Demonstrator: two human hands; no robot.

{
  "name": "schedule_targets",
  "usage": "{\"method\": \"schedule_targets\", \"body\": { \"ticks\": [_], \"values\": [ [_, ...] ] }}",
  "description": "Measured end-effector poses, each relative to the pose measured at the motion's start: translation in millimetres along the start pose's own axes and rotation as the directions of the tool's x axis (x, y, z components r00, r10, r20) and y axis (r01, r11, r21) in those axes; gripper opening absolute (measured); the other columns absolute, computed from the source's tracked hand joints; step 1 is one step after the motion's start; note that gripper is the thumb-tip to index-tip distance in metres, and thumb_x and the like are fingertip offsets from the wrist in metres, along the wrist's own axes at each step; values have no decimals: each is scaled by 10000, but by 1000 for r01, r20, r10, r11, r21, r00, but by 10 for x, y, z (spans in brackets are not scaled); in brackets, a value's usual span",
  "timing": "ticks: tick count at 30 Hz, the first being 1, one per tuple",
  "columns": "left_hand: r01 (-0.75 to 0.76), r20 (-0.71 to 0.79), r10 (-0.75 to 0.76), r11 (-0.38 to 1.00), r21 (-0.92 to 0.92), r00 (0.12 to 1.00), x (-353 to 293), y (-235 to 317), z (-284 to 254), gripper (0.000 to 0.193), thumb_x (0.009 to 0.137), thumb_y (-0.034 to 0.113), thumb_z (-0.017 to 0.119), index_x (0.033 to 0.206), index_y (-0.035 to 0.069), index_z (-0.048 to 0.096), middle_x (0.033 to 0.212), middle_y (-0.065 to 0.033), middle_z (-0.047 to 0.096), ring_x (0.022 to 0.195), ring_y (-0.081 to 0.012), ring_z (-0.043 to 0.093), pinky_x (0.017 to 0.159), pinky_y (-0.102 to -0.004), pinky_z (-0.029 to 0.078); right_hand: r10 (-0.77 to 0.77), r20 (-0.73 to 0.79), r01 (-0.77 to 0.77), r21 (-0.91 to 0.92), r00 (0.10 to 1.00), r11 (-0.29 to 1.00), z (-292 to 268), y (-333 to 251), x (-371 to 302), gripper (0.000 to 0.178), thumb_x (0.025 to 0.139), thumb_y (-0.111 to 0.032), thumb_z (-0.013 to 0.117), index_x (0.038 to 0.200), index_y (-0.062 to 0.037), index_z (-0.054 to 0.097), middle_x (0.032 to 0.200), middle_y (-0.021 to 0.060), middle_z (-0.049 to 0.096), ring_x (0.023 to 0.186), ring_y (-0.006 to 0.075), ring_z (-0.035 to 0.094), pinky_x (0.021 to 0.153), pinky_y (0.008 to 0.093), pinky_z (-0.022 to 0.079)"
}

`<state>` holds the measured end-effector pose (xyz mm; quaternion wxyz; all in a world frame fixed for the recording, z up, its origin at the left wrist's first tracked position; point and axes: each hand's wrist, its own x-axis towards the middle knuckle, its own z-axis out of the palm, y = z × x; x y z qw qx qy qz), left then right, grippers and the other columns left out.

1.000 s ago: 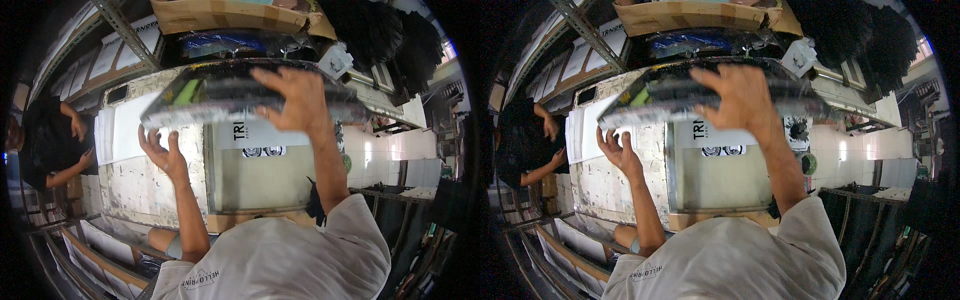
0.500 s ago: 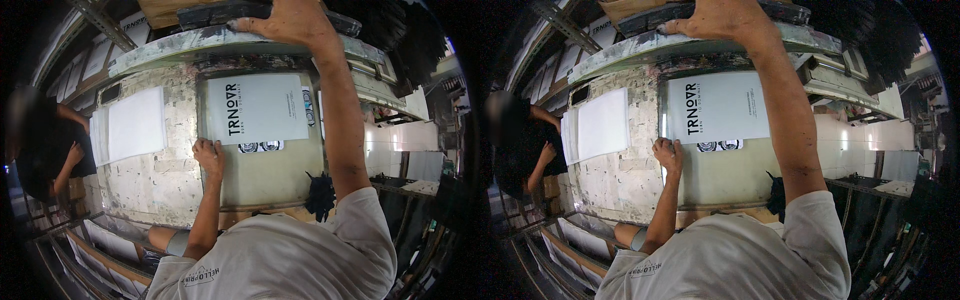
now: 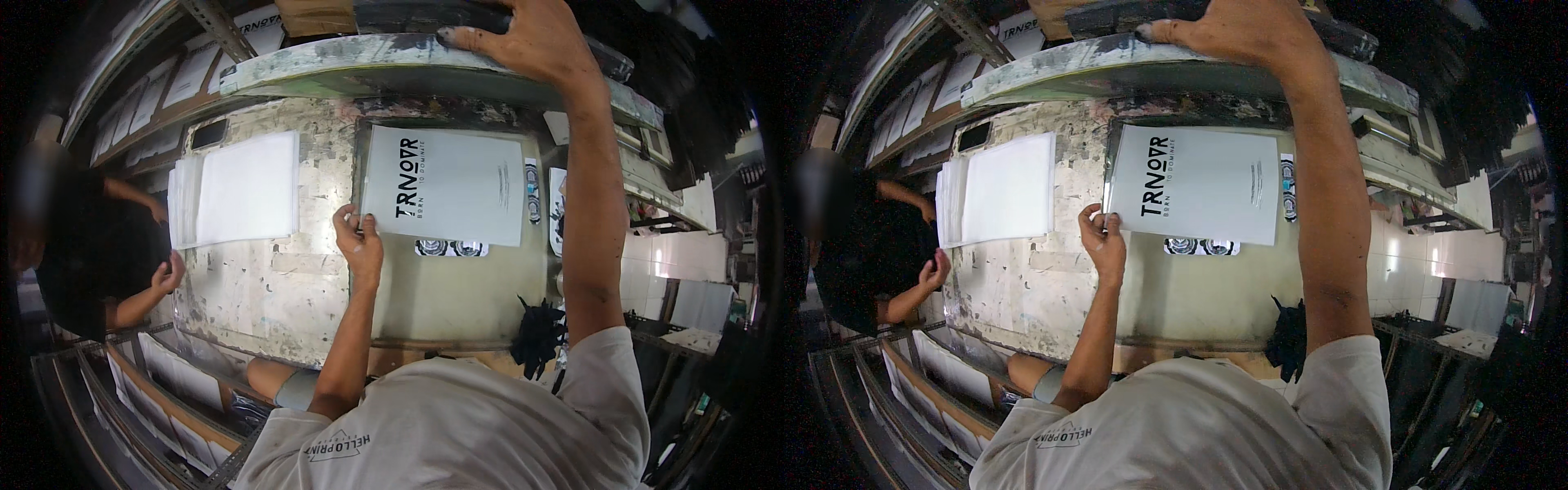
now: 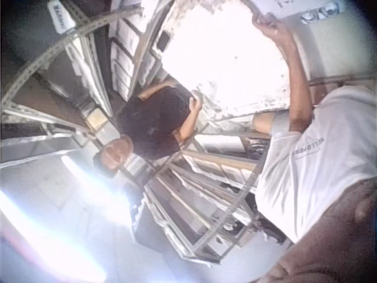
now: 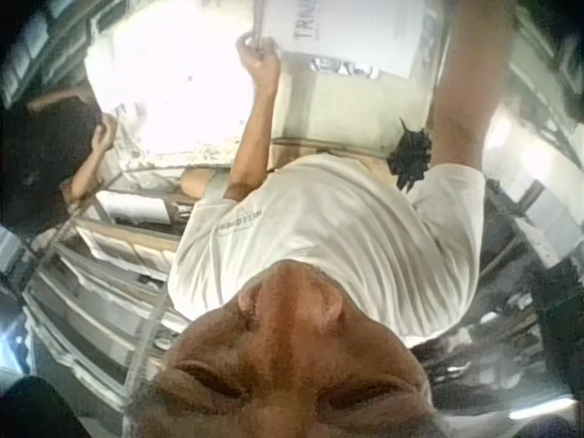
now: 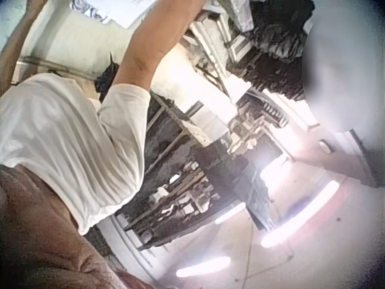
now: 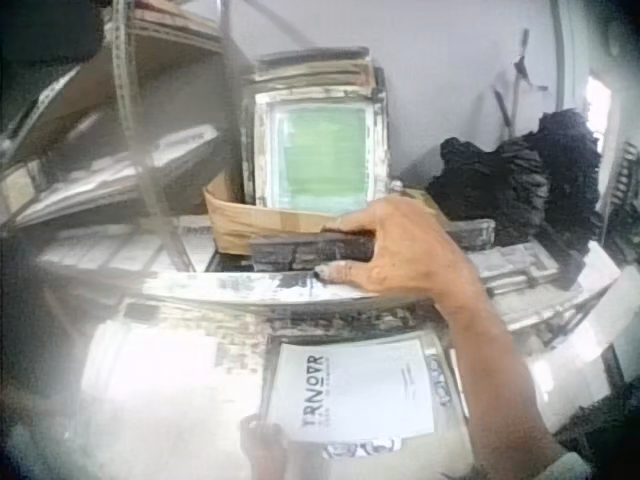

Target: The person places a sheet of paper onto a printing surface, lowers a screen frame, and uses a squeegee to spread ink; they then lift the screen and hand the printed sheet to an assistant who stacks it.

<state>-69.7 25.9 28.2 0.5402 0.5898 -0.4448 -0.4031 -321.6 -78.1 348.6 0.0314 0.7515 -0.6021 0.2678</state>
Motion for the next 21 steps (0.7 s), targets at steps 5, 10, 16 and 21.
{"method": "schedule_targets", "body": {
  "ticks": [5,10,16,21],
  "values": [
    [-7,-68,2,997,-71,998,262,55,-611,400,951,-60,577,1312,48,441,881,-34,599,763,-85,535,647,-228,422,12,-28,-13,-40,1000,999,-105,-178,-65,478,709,-379,833,1056,-56,776,1018,187,744,986,333,679,956,436,485],
    [-56,-272,53,998,-3,961,474,-273,-1737,420,956,-46,583,1336,30,420,923,-36,626,817,-86,535,712,-227,428,-43,-110,32,-101,993,994,91,-98,-54,506,694,-372,854,1069,-43,767,1082,181,727,1019,347,657,967,438,479],
    [268,-635,501,620,737,588,618,-488,-2718,594,940,112,654,1435,-22,355,1095,-173,625,1021,-331,574,949,-436,443,-112,-113,94,-148,987,985,212,397,-20,598,723,-478,845,1204,-136,745,1188,169,710,1112,326,656,977,438,490],
    [-289,-256,805,460,840,535,650,95,-1996,354,870,129,759,1184,7,648,1152,-154,638,1100,-363,571,987,-492,417,-55,-88,43,-139,995,989,157,307,-48,599,727,-473,846,1209,-133,742,1175,168,713,1087,318,671,961,430,504]
  ]
}}
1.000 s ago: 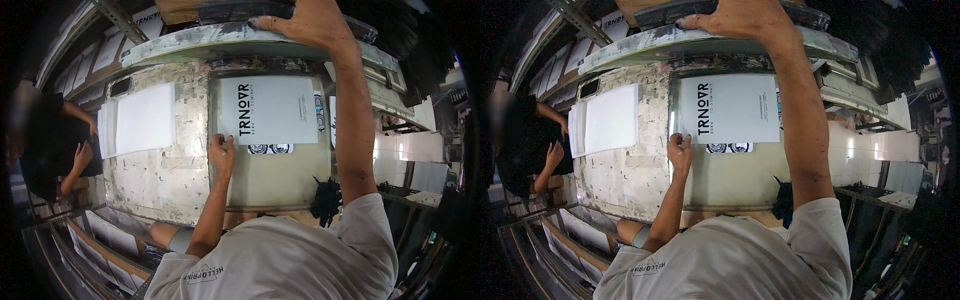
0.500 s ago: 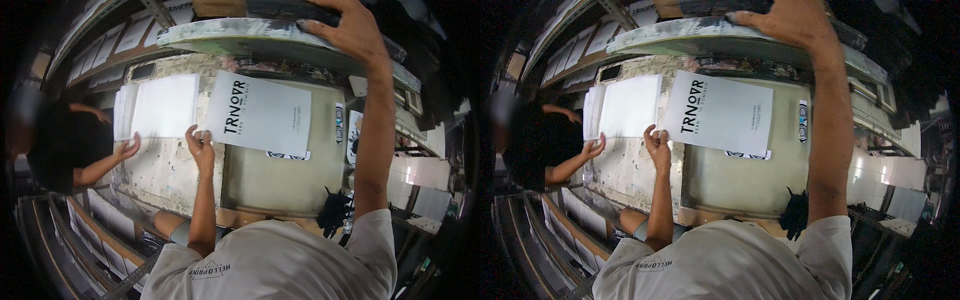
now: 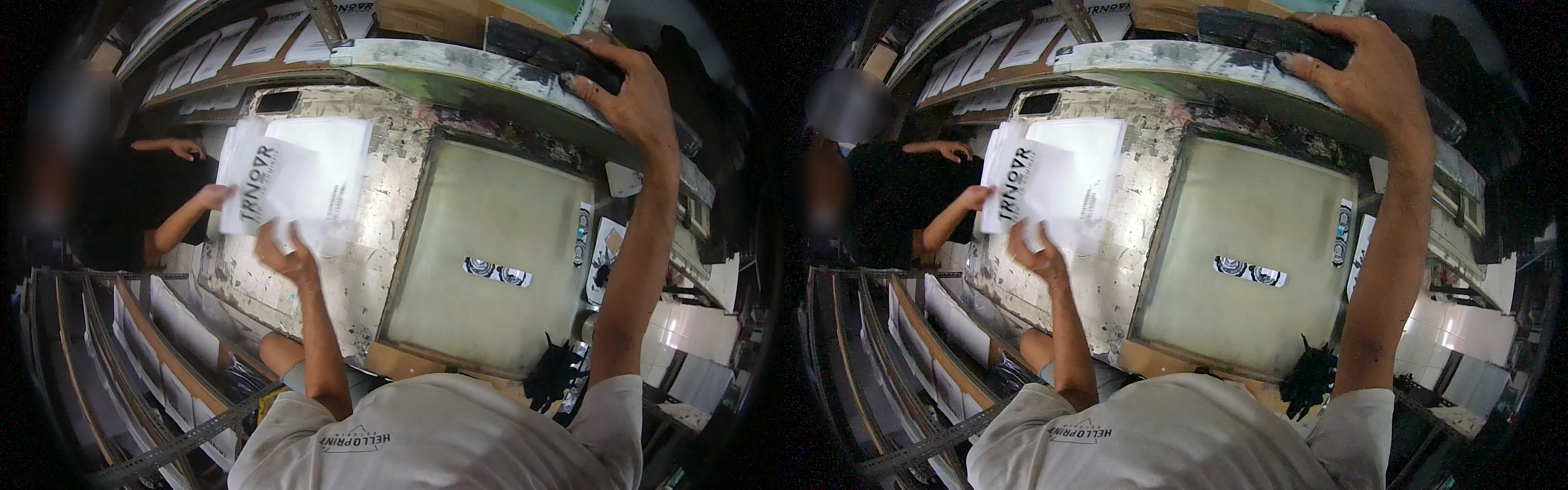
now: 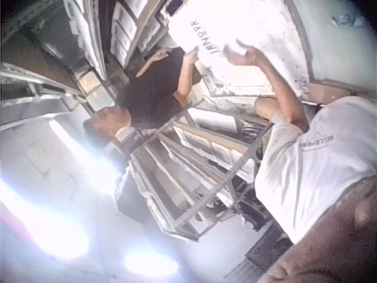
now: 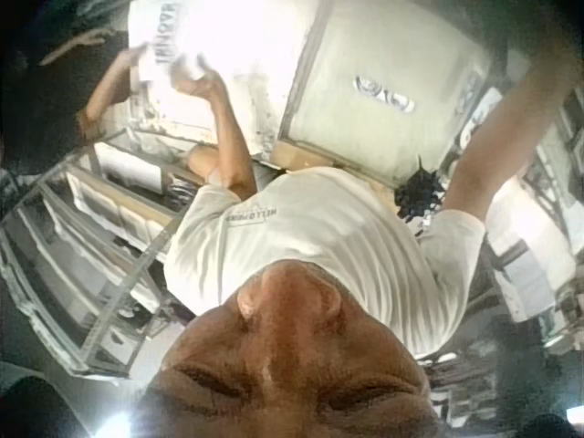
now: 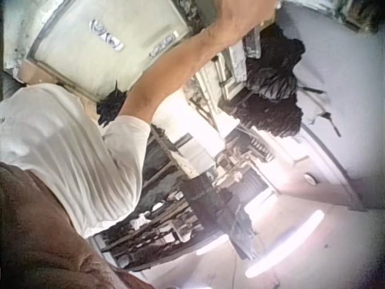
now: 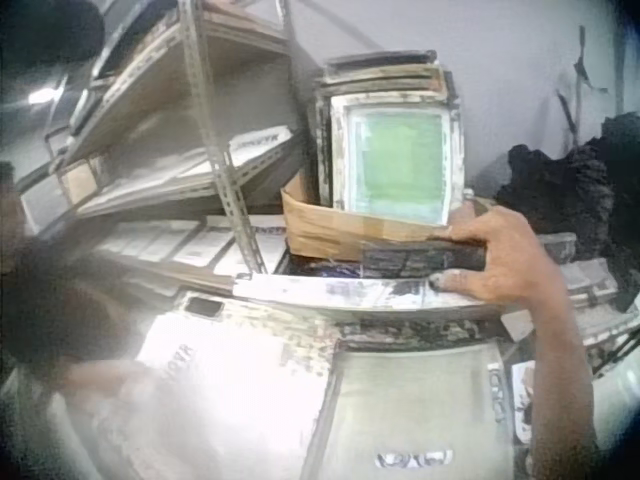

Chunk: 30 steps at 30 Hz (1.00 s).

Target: The person places a sheet of paper onto a printing surface, lowers a screen frame, and uses a squeegee to spread ink; they then lift the screen and hand the printed sheet to an assistant who stacks it.

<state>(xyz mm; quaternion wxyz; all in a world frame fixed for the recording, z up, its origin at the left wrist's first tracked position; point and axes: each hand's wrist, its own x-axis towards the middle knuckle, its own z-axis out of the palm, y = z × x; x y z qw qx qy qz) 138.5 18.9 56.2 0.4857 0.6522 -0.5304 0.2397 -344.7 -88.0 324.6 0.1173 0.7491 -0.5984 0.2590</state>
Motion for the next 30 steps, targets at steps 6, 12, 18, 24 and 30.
{"method": "schedule_targets", "body": {
  "ticks": [6,12,18,24,30],
  "values": [
    [138,399,-112,990,-36,910,-282,220,631,331,831,242,796,1125,98,749,1113,-97,658,1041,-297,591,897,-433,427,-25,7,25,-1,1000,1000,-42,-39,17,602,724,-517,839,1213,-178,745,1140,160,724,1037,290,699,931,418,537],
    [128,472,-135,991,46,871,-474,-169,871,149,783,179,808,898,86,789,941,-114,658,883,-292,608,795,-422,490,-48,-6,48,57,999,997,77,107,47,588,730,-514,836,1211,-187,747,1158,162,718,1065,297,686,934,427,535],
    [227,341,-143,949,-220,929,-264,-170,939,43,780,69,777,811,57,750,904,-103,667,872,-288,620,789,-393,487,-82,-28,83,40,996,996,136,79,69,579,743,-509,829,1215,-183,745,1169,166,713,1057,296,688,928,423,534],
    [219,746,225,868,-446,627,-130,879,640,213,825,296,793,957,130,802,1228,-65,687,1164,-297,594,1036,-502,377,-4,19,3,56,1000,998,-2,61,32,608,750,-397,831,1265,-100,707,1191,171,704,1145,302,646,1025,419,465],
    [-146,871,368,930,-339,325,-1007,1314,730,543,927,391,664,1428,203,569,1597,-94,385,1489,-429,277,1144,-725,148,103,69,-111,111,992,988,-186,-237,77,502,706,-374,845,1076,-43,768,1067,179,732,1009,333,661,942,432,499]
  ]
}}
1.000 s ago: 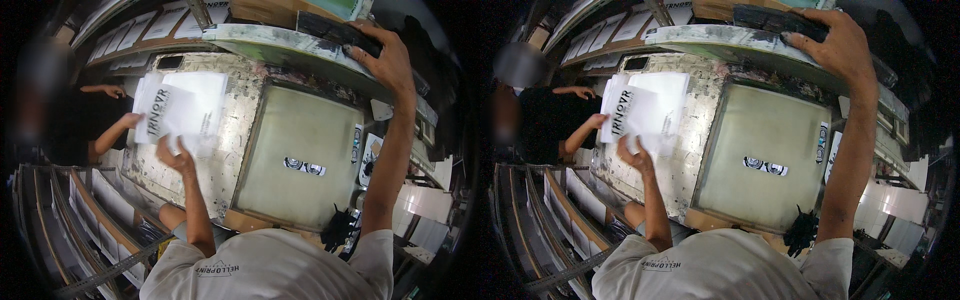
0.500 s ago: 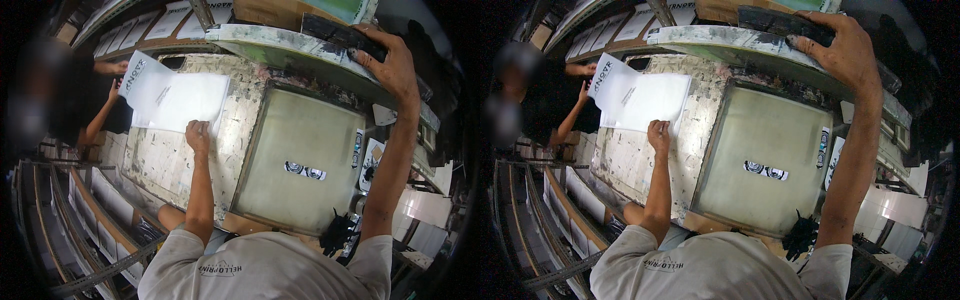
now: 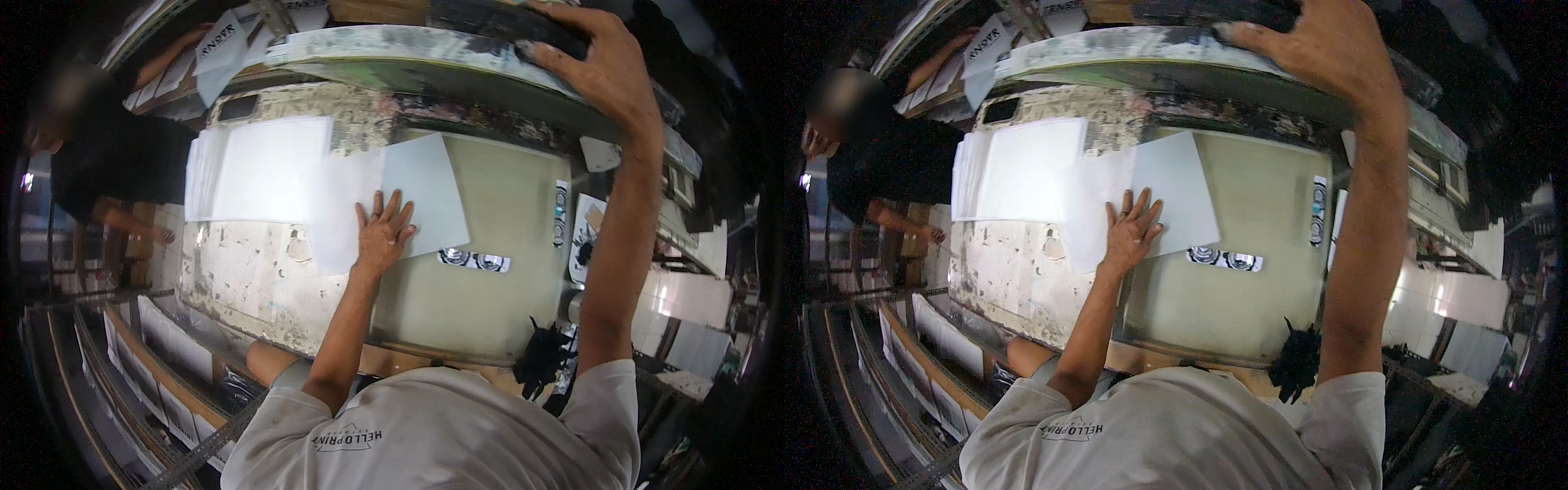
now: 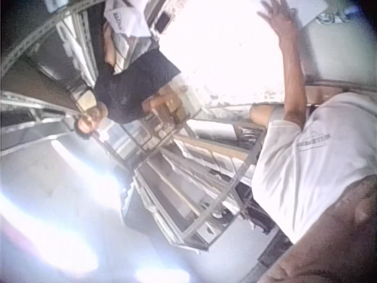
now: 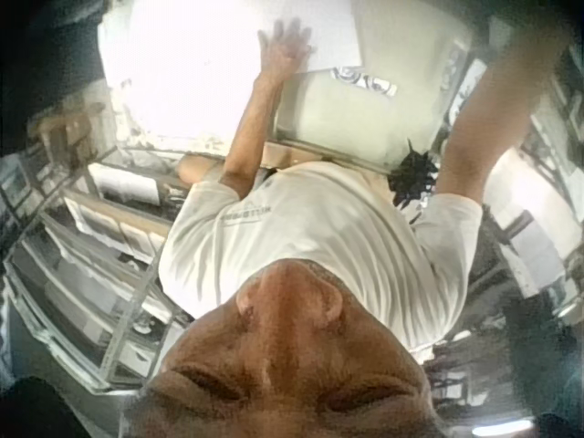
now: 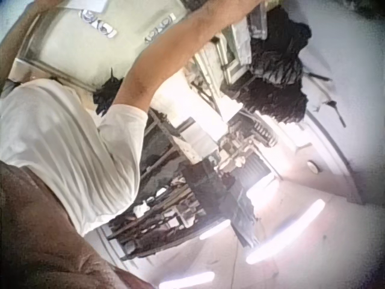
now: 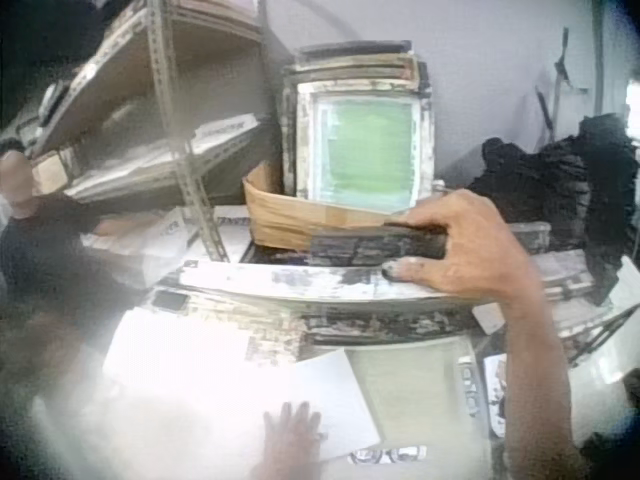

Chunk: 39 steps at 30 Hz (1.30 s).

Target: The person places a sheet of paper onto a printing surface, lowers a screen frame, and uses a squeegee to spread ink; they then lift the screen and hand the printed sheet to an assistant who stacks it.

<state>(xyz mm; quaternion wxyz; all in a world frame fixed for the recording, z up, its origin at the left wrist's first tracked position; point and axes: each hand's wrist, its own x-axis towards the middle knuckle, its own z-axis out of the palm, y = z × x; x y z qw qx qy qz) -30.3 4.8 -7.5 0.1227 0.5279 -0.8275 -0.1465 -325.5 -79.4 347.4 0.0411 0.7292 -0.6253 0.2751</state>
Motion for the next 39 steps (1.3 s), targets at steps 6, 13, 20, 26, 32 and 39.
{"method": "schedule_targets", "body": {
  "ticks": [6,13,20,26,32,39],
  "values": [
    [-238,-46,235,965,-105,971,595,610,417,559,932,386,637,1451,202,536,1618,-82,347,1499,-424,248,1152,-736,118,-49,54,49,8,997,999,59,36,80,504,722,-405,819,1074,-47,773,1003,184,750,931,320,688,882,418,532],
    [-347,82,358,930,-122,930,909,1307,691,564,947,418,609,1470,223,521,1647,-53,287,1529,-397,167,1187,-708,46,-55,53,54,30,997,998,-20,60,83,525,726,-442,818,1050,-32,774,965,193,750,906,335,694,873,428,533],
    [-368,101,383,919,-138,918,754,1426,725,583,935,419,623,1468,206,520,1644,-68,291,1529,-393,172,1185,-709,56,-87,59,82,87,994,993,-67,3,39,517,732,-442,820,1045,-33,779,948,183,751,903,321,691,873,429,532],
    [-351,93,372,918,-187,924,678,1434,711,582,935,416,622,1464,195,524,1636,-84,306,1525,-397,186,1182,-710,65,-94,72,89,69,993,994,-15,23,51,500,740,-433,819,1041,-36,782,932,172,756,868,307,699,856,419,538],
    [-403,106,433,888,-220,895,682,1339,625,587,940,419,629,1469,190,518,1590,-85,398,1503,-387,264,1172,-704,114,12,88,-19,75,996,997,-23,-120,16,505,746,-413,822,1053,-16,776,922,179,760,828,295,711,810,399,556],
    [-309,-442,-6,706,-637,897,528,869,-467,606,941,243,698,1484,85,482,1454,-145,562,1396,-339,473,1175,-536,280,-180,-38,180,-1,983,984,145,-60,-291,523,755,-442,803,1078,-32,772,921,169,762,828,303,709,812,401,555]
  ]
}}
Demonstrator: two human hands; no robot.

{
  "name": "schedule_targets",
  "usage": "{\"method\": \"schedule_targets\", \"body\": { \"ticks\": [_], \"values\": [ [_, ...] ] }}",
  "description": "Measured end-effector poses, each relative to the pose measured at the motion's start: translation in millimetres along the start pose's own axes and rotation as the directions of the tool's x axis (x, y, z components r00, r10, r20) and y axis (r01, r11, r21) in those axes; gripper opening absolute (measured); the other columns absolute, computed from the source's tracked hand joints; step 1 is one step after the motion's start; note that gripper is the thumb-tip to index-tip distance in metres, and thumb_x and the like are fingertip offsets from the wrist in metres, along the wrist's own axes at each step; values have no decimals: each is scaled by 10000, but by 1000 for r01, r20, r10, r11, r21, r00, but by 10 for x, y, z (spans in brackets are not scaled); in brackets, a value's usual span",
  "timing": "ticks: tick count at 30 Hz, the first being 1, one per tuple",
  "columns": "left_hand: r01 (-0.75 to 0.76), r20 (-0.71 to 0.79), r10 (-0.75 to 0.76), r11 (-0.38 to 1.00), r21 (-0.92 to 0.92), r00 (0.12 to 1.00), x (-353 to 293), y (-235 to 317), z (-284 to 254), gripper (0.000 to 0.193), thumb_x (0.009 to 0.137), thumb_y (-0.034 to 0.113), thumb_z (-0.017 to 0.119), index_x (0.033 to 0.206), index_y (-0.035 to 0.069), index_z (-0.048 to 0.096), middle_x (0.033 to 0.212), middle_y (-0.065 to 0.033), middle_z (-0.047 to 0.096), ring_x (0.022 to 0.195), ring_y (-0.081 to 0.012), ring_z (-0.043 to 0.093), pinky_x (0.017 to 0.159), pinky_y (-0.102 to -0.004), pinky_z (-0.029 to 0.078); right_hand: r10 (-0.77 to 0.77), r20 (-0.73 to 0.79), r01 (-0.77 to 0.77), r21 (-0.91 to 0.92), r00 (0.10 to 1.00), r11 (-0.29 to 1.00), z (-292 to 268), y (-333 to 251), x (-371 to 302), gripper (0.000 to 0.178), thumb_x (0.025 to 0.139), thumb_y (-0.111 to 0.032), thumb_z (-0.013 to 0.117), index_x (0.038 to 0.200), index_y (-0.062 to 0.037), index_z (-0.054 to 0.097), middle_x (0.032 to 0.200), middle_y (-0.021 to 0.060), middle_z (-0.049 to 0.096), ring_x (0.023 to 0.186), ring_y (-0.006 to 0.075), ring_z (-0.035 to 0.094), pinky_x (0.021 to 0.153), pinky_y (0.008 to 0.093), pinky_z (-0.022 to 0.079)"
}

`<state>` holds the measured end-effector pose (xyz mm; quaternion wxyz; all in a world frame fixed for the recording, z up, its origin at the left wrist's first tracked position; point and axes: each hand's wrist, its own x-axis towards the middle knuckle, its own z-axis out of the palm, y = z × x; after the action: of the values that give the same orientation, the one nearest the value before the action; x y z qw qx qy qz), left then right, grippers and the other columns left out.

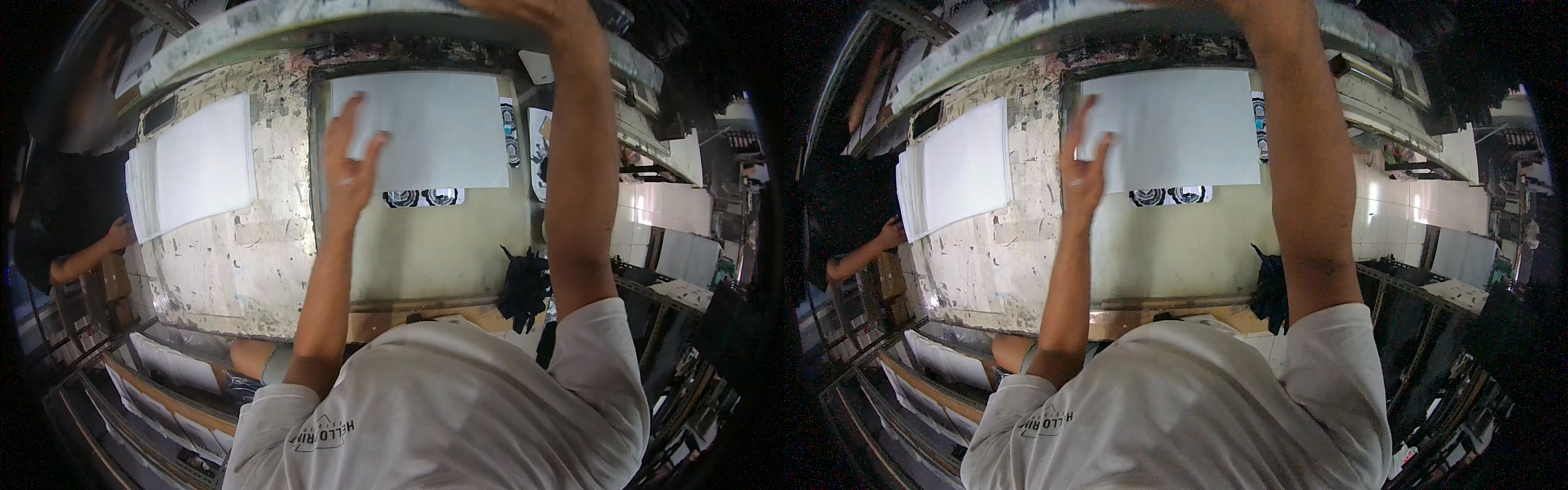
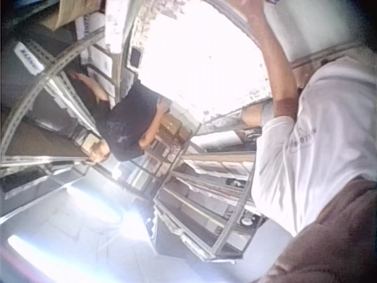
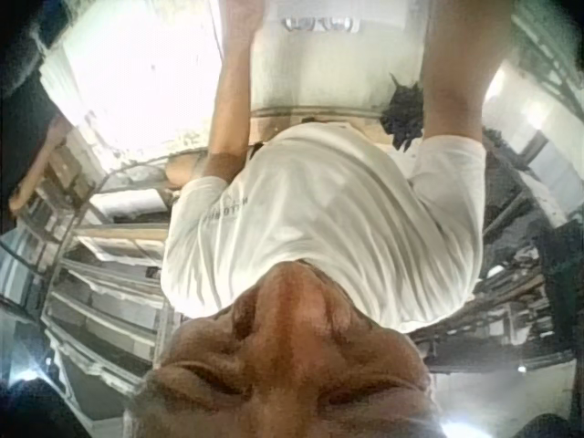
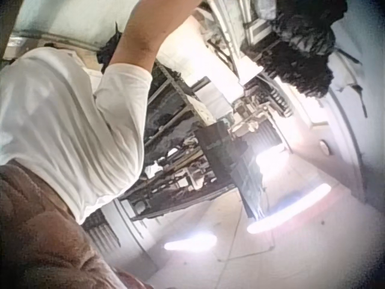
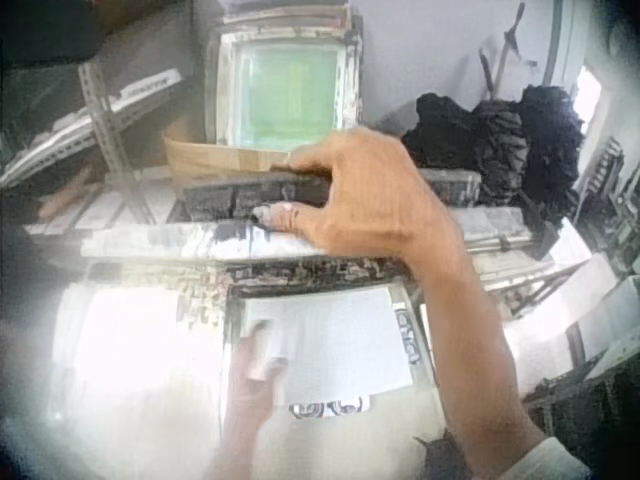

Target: The person places a sheet of paper onto a printing surface, lowers a screen frame, and uses a squeegee to spread ink; they then lift the screen and hand the printed sheet to an assistant who stacks it.

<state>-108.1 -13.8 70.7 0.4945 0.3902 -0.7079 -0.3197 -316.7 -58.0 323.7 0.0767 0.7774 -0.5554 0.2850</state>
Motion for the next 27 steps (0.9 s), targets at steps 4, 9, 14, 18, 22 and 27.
{"method": "schedule_targets", "body": {
  "ticks": [4,9,14,18,22,27],
  "values": [
    [73,-449,-233,936,-345,863,49,325,-713,840,912,278,749,1552,-29,299,1356,-176,592,1236,-262,579,1050,-405,453,-13,77,4,112,997,994,188,4,-360,510,746,-414,807,1131,-83,758,933,168,745,864,319,695,840,412,541],
    [122,-443,-323,898,-423,836,-292,370,-1177,675,841,87,787,1416,-41,458,1250,-125,628,1115,-219,627,980,-373,517,-26,-51,29,51,998,998,413,-367,-1324,445,743,-283,798,1182,-233,745,753,78,578,650,270,594,588,405,470],
    [467,-298,-587,796,-386,753,-1240,-129,-1243,773,603,-114,831,1325,-53,561,1153,-111,680,1049,-219,644,938,-331,519,205,168,-246,284,964,927,791,-482,-1869,441,790,-171,757,1227,-225,734,830,112,662,732,282,629,680,412,496],
    [426,-336,-457,890,-165,824,-1706,-652,-1142,835,571,-40,872,1347,-23,564,1444,-133,520,1273,-265,503,1069,-395,429,160,277,-254,346,947,903,1463,-219,-2312,397,846,-165,731,1240,-215,722,788,134,661,706,334,639,682,435,514],
    [292,-281,-191,877,381,940,-1721,-662,-1164,858,548,98,931,1330,16,589,1526,-151,436,1363,-355,370,1101,-480,378,150,512,-170,-9,846,985,1620,-346,-2502,619,799,-200,797,1389,-204,610,1019,109,622,993,294,582,955,474,386],
    [306,-292,-197,865,398,936,-1708,-638,-1152,870,548,269,953,1304,18,604,1533,-171,424,1365,-394,351,1105,-518,356,211,458,-269,65,864,961,1953,-97,-2385,800,615,-125,811,1383,-190,598,1073,87,554,1090,270,495,980,478,299]
  ]
}}
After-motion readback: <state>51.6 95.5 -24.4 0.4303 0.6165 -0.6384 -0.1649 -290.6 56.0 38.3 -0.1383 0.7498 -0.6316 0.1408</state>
